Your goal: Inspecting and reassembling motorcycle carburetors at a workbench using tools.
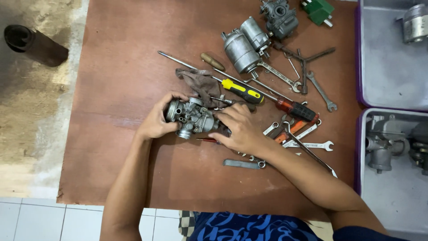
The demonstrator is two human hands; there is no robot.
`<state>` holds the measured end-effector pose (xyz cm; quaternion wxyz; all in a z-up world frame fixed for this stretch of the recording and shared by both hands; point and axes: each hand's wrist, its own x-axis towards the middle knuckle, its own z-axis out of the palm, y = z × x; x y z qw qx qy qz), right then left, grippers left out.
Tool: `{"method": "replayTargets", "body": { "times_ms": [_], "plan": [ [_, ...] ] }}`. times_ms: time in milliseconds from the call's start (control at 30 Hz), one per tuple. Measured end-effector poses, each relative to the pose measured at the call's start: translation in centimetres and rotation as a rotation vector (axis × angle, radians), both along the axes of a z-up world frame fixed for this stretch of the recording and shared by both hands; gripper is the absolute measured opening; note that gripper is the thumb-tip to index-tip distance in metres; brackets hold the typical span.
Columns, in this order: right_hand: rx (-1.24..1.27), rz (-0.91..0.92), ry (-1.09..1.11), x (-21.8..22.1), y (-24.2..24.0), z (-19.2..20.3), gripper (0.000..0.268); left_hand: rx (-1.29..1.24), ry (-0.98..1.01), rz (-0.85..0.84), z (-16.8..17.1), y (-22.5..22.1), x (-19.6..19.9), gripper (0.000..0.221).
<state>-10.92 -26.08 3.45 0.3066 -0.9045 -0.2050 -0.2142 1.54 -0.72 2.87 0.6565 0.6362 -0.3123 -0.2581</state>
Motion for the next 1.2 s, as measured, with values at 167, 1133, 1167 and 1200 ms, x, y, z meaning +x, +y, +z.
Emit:
{"method": "replayTargets", "body": {
  "times_ms": [167, 1133, 1167, 1200],
  "plan": [
    [0.050, 0.025, -0.052, -0.2, 0.8, 0.0, 0.039, -0.048, 0.026, -0.021, 0.8, -0.2, -0.3, 0.071],
    [0.582, 0.004, 0.239, -0.6, 2.5, 2.2, 0.044, -0.084, 0.232, 0.142, -1.1, 0.6, 0.9, 0.086],
    [0.581, 0.006, 0.237, -0.5, 2.6, 2.3, 0.044, -0.085, 0.229, 0.143, -1.3, 0.7, 0.9, 0.086],
    [0.586, 0.016, 0.233, -0.5, 2.7, 2.3, 0.044, -0.108, 0.253, 0.148, -1.6, 0.7, 0.9, 0.087]
  ]
}}
